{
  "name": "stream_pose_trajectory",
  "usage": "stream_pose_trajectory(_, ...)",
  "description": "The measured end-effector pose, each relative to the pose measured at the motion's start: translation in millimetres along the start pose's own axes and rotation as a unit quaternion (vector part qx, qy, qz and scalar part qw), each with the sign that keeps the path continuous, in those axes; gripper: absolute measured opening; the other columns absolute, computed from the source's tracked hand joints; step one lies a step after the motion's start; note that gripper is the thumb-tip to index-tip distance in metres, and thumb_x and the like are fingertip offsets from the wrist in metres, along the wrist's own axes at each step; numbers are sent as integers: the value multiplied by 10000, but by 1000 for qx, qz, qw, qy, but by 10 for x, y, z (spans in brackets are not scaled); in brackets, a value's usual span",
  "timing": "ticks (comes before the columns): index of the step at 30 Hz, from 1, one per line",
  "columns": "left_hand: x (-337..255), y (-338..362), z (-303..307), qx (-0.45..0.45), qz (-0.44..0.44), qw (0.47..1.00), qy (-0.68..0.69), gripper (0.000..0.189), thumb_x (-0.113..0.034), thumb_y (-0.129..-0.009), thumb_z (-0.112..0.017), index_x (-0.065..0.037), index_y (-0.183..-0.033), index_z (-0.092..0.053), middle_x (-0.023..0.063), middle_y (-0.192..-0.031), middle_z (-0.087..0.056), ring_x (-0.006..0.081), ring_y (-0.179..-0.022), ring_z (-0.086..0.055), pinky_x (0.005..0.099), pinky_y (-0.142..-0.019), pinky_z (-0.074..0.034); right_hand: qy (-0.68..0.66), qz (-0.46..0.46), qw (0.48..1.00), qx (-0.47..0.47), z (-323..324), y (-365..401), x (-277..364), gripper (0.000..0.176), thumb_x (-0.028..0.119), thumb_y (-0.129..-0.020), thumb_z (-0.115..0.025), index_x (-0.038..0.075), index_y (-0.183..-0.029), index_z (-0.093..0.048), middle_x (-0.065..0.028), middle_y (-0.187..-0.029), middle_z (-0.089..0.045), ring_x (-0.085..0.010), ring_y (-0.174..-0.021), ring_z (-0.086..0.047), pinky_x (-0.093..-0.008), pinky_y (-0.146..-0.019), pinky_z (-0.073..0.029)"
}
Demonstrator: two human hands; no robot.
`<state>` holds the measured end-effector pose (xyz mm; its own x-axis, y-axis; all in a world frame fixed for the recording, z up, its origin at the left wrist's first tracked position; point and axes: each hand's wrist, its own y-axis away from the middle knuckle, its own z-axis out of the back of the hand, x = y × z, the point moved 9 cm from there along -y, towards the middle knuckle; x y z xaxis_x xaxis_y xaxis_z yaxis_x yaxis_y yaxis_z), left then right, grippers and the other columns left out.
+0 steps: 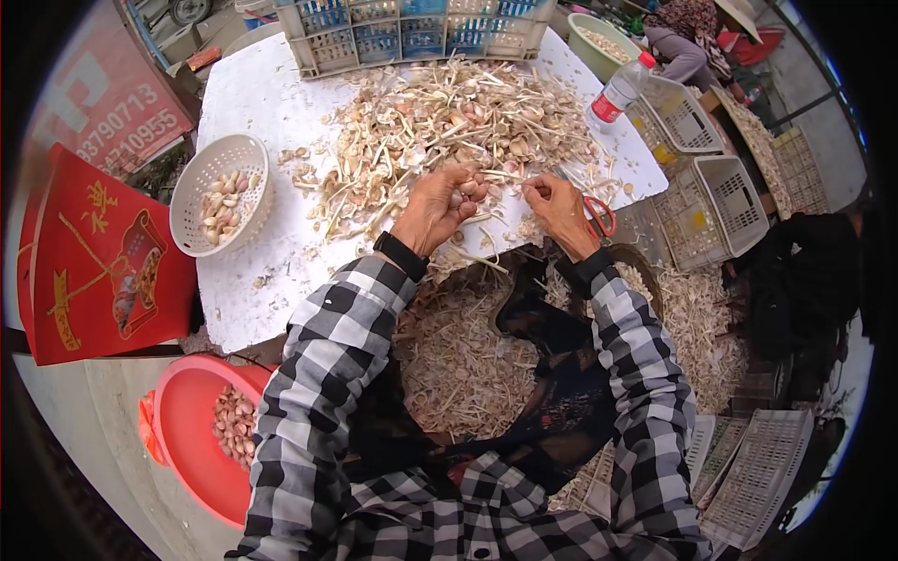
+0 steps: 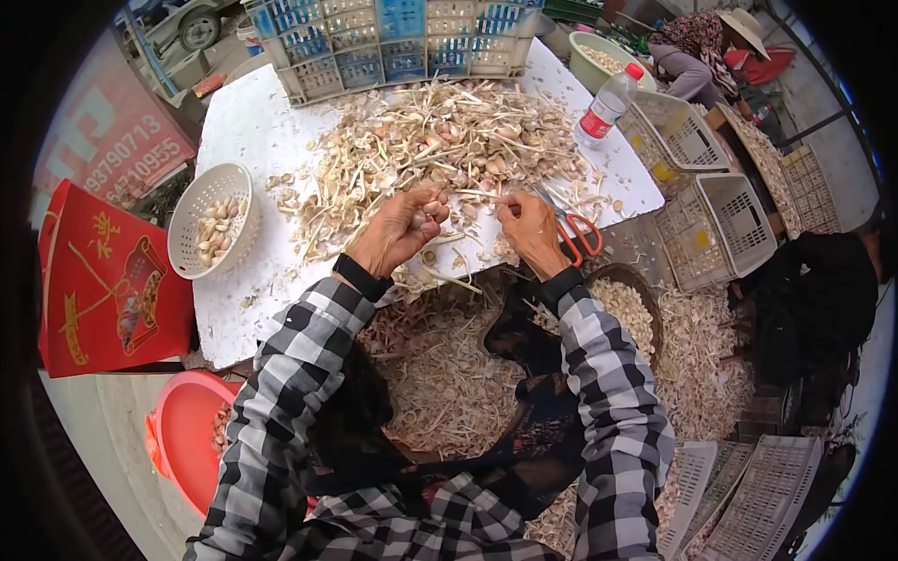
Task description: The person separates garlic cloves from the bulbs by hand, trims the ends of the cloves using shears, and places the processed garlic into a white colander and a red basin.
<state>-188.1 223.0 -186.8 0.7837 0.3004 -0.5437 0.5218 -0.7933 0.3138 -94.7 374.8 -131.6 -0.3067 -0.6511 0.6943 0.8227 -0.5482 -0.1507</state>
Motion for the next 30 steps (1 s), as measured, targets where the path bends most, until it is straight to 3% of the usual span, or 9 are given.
stream_pose_trajectory(2,5,-32,78,-23,5,1000,15,85,-70,-910,-495,-21,-979,-487,35,-724,-528,107,-641,-552,187,-476,-414,-5,-17,1000,21,-11,7,-42,233,189,-781,-610,-24,-857,-664,-196,-771,-650,-336,-720,-629,-394,-685,-491)
stream_pose_trajectory(5,-27,-49,40,24,22,994,101,58,-67,-916,-481,-26,-957,-479,17,-652,-477,85,-574,-490,182,-422,-322,200,148,969,-17,-80,10,264,204,148,-785,-601,-27,-870,-663,-201,-809,-629,-355,-763,-611,-410,-715,-479)
stream_pose_trajectory(7,-38,-62,64,9,20,994,110,61,-66,-918,-478,-24,-963,-478,20,-667,-489,89,-578,-493,186,-436,-352,58,221,973,8,-249,-4,450,189,96,-783,-590,-33,-908,-649,-211,-840,-593,-382,-792,-588,-439,-736,-463)
stream_pose_trajectory(10,-58,-36,75,-36,6,995,94,67,-65,-919,-480,-20,-969,-484,26,-704,-517,96,-591,-501,198,-469,-408,154,250,956,18,-503,21,408,182,56,-785,-583,-37,-937,-623,-207,-788,-601,-378,-764,-592,-420,-733,-467)
stream_pose_trajectory(14,-100,111,-13,-75,-22,996,43,77,-60,-912,-496,-9,-968,-513,38,-779,-554,104,-625,-512,218,-530,-471,76,174,978,83,-514,-31,292,228,75,-758,-573,-40,-951,-612,-251,-858,-607,-398,-821,-593,-453,-756,-471)
stream_pose_trajectory(19,69,46,22,-43,44,997,-46,134,-97,-909,-535,10,-991,-528,71,-847,-577,100,-610,-507,194,-434,-383,-130,-2,985,111,-362,53,172,360,197,-804,-662,-67,-1042,-608,-95,-808,-633,-152,-740,-603,-292,-657,-501)
stream_pose_trajectory(22,216,58,31,-61,65,993,-82,137,-114,-898,-545,14,-938,-572,99,-786,-602,112,-559,-500,205,-394,-368,-291,-87,946,111,-300,74,143,361,220,-838,-671,-64,-1050,-603,-70,-853,-638,-131,-743,-601,-259,-657,-503)
stream_pose_trajectory(27,261,48,-234,88,57,990,-90,163,-155,-920,-553,5,-945,-570,45,-751,-590,63,-540,-468,189,-401,-332,-393,-107,904,127,-397,200,231,273,183,-878,-639,-44,-1027,-606,-68,-867,-637,-124,-740,-605,-244,-672,-511)
stream_pose_trajectory(30,271,34,-169,68,58,990,-105,157,-170,-928,-545,-15,-928,-563,35,-751,-581,40,-520,-489,164,-369,-300,-420,-114,895,103,-411,263,257,228,173,-902,-605,-36,-992,-620,-66,-847,-643,-119,-728,-617,-238,-622,-523)
